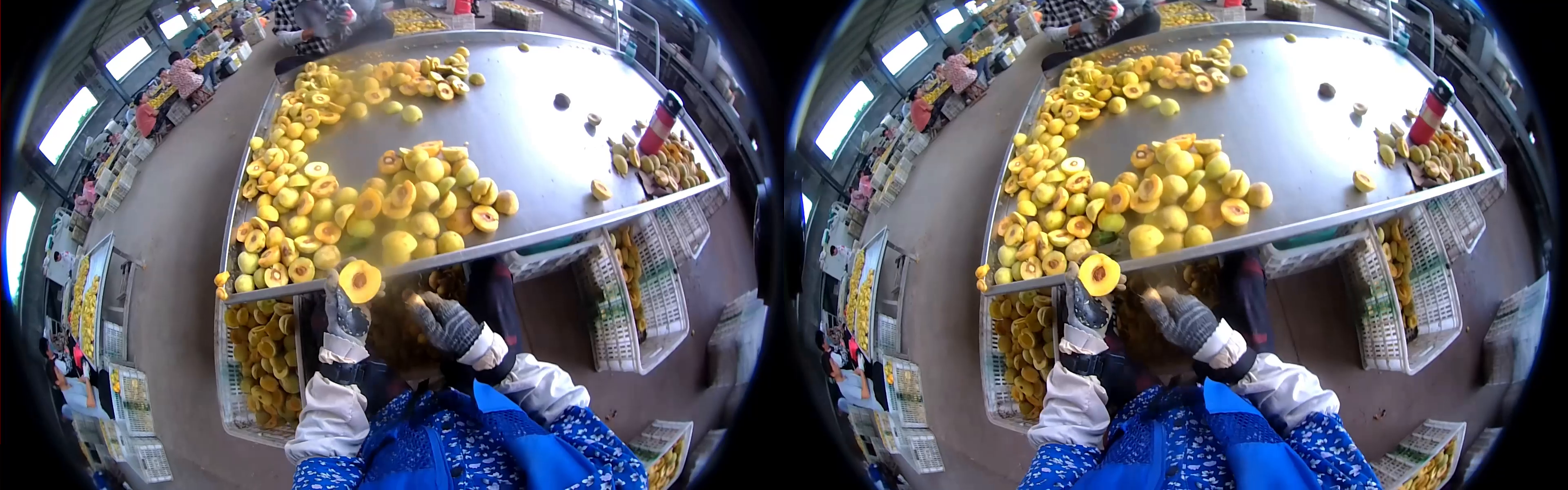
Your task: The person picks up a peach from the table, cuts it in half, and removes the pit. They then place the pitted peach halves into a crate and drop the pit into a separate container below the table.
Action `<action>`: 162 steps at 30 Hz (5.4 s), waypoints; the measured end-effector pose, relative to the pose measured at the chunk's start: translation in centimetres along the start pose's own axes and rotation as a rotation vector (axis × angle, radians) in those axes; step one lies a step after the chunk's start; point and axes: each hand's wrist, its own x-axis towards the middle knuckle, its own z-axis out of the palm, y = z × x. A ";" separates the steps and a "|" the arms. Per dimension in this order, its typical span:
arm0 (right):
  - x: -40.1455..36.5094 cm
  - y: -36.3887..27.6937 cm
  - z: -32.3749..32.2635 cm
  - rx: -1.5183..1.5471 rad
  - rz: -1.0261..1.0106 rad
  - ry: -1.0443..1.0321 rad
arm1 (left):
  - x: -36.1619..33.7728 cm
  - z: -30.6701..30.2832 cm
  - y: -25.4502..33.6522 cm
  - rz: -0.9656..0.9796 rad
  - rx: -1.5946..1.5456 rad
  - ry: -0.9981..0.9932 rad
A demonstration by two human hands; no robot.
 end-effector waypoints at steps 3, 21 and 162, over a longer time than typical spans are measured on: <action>0.6 -0.5 1.2 -0.056 0.045 0.026 | -0.7 -0.4 -2.3 0.031 -0.059 -0.004; -1.9 0.0 3.4 0.045 0.088 -0.116 | -2.7 0.4 -7.2 0.437 0.476 0.330; -5.7 1.2 2.1 0.719 0.654 -0.530 | -5.7 2.6 -3.7 0.072 0.793 -0.162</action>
